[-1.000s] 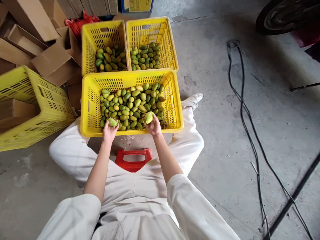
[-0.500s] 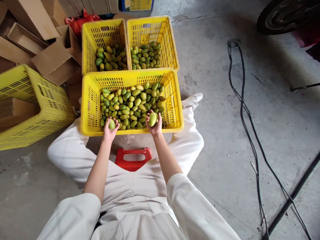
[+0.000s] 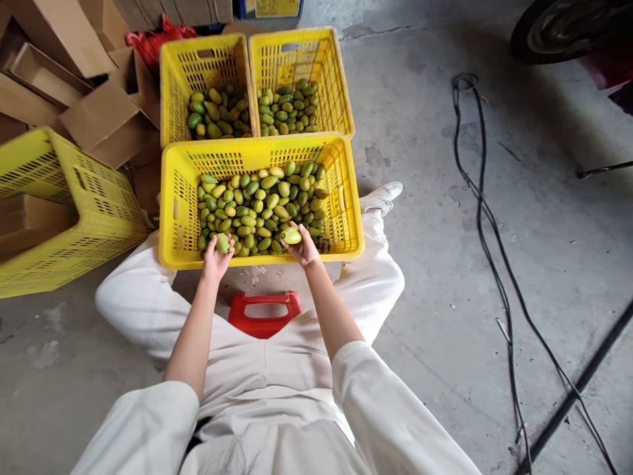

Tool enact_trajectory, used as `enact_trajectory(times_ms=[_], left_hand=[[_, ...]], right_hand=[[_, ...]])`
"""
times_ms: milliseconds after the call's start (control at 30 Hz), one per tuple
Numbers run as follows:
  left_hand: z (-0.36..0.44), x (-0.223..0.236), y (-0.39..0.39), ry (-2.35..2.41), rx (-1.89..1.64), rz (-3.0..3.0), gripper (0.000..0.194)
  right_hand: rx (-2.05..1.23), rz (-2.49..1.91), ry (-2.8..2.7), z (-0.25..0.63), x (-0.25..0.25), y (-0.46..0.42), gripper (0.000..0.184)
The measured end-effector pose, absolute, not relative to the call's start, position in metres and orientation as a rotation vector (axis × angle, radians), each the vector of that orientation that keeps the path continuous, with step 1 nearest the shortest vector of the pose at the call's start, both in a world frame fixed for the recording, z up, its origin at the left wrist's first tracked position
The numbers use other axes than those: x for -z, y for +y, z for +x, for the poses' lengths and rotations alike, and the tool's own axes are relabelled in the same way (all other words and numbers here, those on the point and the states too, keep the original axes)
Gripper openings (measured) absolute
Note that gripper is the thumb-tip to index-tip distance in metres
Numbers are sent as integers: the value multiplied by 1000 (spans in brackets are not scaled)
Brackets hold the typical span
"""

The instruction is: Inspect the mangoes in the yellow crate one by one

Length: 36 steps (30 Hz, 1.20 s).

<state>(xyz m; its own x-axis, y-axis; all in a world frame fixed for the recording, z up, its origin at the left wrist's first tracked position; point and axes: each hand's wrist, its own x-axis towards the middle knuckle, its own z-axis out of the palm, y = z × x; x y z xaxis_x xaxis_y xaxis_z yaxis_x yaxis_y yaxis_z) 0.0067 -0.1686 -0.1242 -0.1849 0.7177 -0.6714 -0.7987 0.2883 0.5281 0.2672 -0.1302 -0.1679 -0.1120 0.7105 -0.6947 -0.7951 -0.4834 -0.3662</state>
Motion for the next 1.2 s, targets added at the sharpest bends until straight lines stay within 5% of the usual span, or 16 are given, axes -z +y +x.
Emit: enact_trajectory(times_ms=[233, 533, 667, 800, 933, 1067, 1200], left_hand=[[8, 125, -170, 1117, -1392, -76, 31], [9, 126, -166, 1127, -1377, -68, 16], [8, 127, -168, 1083, -1429, -82, 27], [5, 129, -172, 1061, -1430, -123, 17], [5, 133, -172, 1110, -1343, -100, 8], [6, 136, -172, 1105, -1335, -22, 22], [6, 135, -171, 1063, -1358, -12, 32]], right_hand=[[-1705, -943, 224, 265, 163, -126, 27], [-1647, -880, 247, 264, 159, -129, 15], [-1698, -848, 216, 267, 160, -133, 29], [-1740, -835, 181, 269, 163, -135, 41], [-1787, -866, 170, 269, 166, -135, 35], [-1816, -910, 204, 266, 167, -130, 16], [-1783, -871, 250, 265, 162, -126, 29]])
